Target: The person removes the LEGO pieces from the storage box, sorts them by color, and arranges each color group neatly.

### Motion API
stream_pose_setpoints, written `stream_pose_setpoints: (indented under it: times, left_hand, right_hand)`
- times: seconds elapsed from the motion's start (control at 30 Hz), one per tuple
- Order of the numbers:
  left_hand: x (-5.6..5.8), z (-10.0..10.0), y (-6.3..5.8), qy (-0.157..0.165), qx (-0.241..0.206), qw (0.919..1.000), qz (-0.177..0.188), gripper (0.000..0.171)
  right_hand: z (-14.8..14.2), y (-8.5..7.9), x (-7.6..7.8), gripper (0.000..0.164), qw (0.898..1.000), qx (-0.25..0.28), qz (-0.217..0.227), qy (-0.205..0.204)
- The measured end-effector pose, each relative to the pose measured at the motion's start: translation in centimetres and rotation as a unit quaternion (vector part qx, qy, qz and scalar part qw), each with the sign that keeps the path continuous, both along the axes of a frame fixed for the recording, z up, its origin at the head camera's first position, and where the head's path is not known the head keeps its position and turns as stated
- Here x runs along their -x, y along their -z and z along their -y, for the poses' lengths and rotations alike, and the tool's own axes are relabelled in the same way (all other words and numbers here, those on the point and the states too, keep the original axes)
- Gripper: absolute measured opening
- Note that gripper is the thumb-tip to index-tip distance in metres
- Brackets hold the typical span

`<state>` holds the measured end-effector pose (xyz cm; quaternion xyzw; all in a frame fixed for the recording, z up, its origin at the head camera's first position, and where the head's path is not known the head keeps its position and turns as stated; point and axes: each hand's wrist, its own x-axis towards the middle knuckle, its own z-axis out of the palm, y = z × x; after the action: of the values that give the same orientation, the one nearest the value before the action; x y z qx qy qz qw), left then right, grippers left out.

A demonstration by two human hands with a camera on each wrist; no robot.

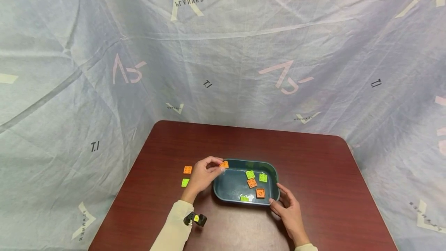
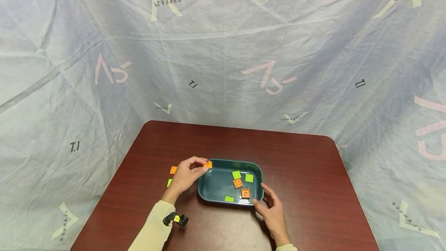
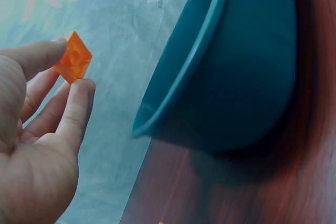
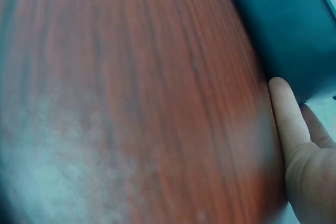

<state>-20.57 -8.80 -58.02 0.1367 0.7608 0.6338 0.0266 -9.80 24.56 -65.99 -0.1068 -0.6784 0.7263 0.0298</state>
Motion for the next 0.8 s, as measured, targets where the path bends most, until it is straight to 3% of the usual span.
stream_pose_setpoints:
  times: [0.33, 0.57, 0.8]
  left_hand:
    - [0.3, 3.8, 0.9, -0.041, -0.004, 0.9989, -0.023, 0.019]
    - [0.0, 7.1, 1.7, -0.086, 0.038, 0.9955, -0.007, 0.027]
    - [-0.1, 9.9, 2.3, -0.105, 0.090, 0.9903, 0.014, 0.042]
  right_hand:
    - [0.0, -0.2, 0.0, 0.074, 1.000, -0.007, 0.006, 0.001]
    - [0.0, -0.2, 0.0, 0.074, 1.000, -0.007, 0.007, 0.001]
    - [0.0, -0.2, 0.0, 0.073, 1.000, -0.003, 0.004, 0.001]
